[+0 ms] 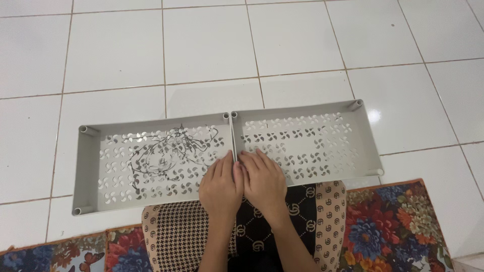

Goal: The person assembles a plastic shelving unit by inserting gray support rods into the corner holes of perforated trays. They connect two trays to form a two-tier structure, then add a third tray to create a three-tier unit, and finally disassemble the unit by removing the rods.

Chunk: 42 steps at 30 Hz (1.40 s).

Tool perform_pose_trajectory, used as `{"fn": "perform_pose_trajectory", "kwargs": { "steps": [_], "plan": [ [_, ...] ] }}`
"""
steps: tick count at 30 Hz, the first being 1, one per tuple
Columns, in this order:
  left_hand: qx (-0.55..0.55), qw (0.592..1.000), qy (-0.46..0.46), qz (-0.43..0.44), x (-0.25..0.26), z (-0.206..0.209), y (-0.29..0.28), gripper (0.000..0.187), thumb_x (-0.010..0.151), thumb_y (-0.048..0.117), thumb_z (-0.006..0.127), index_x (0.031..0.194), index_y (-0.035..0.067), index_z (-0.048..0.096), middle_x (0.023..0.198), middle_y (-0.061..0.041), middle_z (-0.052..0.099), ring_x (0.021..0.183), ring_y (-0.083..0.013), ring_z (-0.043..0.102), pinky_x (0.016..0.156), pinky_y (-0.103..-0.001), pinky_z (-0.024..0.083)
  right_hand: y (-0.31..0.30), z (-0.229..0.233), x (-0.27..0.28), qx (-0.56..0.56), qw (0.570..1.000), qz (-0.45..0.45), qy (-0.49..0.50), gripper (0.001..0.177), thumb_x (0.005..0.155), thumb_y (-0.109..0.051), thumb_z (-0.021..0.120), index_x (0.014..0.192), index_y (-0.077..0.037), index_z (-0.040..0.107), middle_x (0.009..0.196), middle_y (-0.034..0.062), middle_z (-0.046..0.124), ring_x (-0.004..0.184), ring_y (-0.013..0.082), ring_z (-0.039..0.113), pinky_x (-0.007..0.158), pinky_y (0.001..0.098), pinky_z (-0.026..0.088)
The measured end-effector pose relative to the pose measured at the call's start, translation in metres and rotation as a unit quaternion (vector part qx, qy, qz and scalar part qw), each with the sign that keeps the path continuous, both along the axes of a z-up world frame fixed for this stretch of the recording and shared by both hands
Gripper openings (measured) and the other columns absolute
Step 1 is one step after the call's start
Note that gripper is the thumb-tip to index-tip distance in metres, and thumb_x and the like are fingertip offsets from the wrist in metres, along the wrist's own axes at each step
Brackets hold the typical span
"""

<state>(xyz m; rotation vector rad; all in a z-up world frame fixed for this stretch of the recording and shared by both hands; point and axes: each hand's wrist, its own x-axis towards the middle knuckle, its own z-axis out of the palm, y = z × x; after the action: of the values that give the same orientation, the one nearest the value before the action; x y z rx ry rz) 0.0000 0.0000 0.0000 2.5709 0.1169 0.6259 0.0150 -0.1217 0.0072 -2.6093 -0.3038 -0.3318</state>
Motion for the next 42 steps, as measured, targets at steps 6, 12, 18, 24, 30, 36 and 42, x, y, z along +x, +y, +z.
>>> {"fn": "perform_pose_trajectory", "kwargs": {
  "steps": [6, 12, 18, 24, 30, 36, 42],
  "plan": [
    [0.005, 1.0, 0.001, 0.003, 0.0, 0.002, 0.0, 0.035, 0.108, 0.029, 0.066, 0.129, 0.008, 0.084, 0.112, -0.011, 0.086, 0.112, -0.0285, 0.08, 0.093, -0.042, 0.062, 0.0, 0.001, 0.0, 0.002, 1.0, 0.003, -0.005, 0.032, 0.106, -0.03, 0.065, 0.128, -0.011, 0.081, 0.135, 0.0036, 0.081, 0.138, 0.0335, 0.07, 0.108, 0.0485, 0.055],
    [0.002, 1.0, 0.003, 0.0, 0.0, 0.002, 0.0, 0.036, 0.108, 0.029, 0.065, 0.13, 0.007, 0.084, 0.113, -0.011, 0.086, 0.112, -0.028, 0.08, 0.092, -0.042, 0.062, 0.0, 0.001, 0.0, 0.0, 1.0, 0.004, -0.006, 0.032, 0.106, -0.029, 0.065, 0.128, -0.011, 0.081, 0.135, 0.0044, 0.081, 0.138, 0.0341, 0.07, 0.107, 0.0486, 0.055],
    [0.0, 1.0, 0.007, -0.001, 0.001, 0.0, 0.0, 0.035, 0.108, 0.029, 0.065, 0.13, 0.008, 0.084, 0.113, -0.01, 0.086, 0.112, -0.0278, 0.08, 0.093, -0.042, 0.062, 0.001, 0.002, 0.001, 0.003, 1.0, 0.003, -0.002, 0.031, 0.107, -0.029, 0.066, 0.127, -0.011, 0.081, 0.134, 0.0045, 0.082, 0.137, 0.0342, 0.07, 0.107, 0.0486, 0.055],
    [0.001, 1.0, 0.001, -0.002, 0.001, 0.003, 0.0, 0.036, 0.108, 0.029, 0.066, 0.13, 0.007, 0.084, 0.113, -0.011, 0.086, 0.113, -0.0281, 0.08, 0.093, -0.043, 0.062, 0.001, 0.002, 0.0, 0.008, 1.0, 0.001, -0.006, 0.031, 0.106, -0.029, 0.066, 0.126, -0.012, 0.081, 0.133, 0.0042, 0.082, 0.137, 0.0339, 0.07, 0.107, 0.0483, 0.055],
    [-0.027, 0.999, 0.014, -0.011, 0.009, 0.005, 0.004, 0.035, 0.108, 0.029, 0.066, 0.127, 0.006, 0.084, 0.112, -0.009, 0.087, 0.104, -0.0266, 0.081, 0.084, -0.041, 0.062, 0.003, 0.002, 0.007, -0.005, 1.0, 0.004, -0.028, 0.03, 0.103, -0.027, 0.068, 0.125, -0.011, 0.081, 0.132, 0.0038, 0.082, 0.134, 0.0344, 0.071, 0.106, 0.0496, 0.055],
    [0.031, 0.999, -0.026, 0.0, 0.039, -0.005, 0.03, 0.036, 0.107, 0.034, 0.068, 0.125, 0.008, 0.085, 0.113, -0.009, 0.086, 0.103, -0.0272, 0.083, 0.083, -0.04, 0.063, 0.011, -0.002, 0.038, -0.002, 0.998, 0.045, -0.043, 0.03, 0.102, -0.023, 0.068, 0.127, -0.009, 0.08, 0.133, 0.0053, 0.081, 0.128, 0.0336, 0.072, 0.105, 0.0489, 0.057],
    [0.042, 0.998, -0.036, 0.006, 0.069, -0.01, 0.06, 0.035, 0.109, 0.035, 0.069, 0.124, 0.009, 0.086, 0.11, -0.01, 0.087, 0.097, -0.0257, 0.083, 0.078, -0.038, 0.063, 0.041, -0.009, 0.077, 0.034, 0.995, 0.069, -0.059, 0.027, 0.104, -0.022, 0.067, 0.125, -0.011, 0.081, 0.126, 0.005, 0.082, 0.124, 0.0301, 0.075, 0.097, 0.0477, 0.059]
  ]
}}
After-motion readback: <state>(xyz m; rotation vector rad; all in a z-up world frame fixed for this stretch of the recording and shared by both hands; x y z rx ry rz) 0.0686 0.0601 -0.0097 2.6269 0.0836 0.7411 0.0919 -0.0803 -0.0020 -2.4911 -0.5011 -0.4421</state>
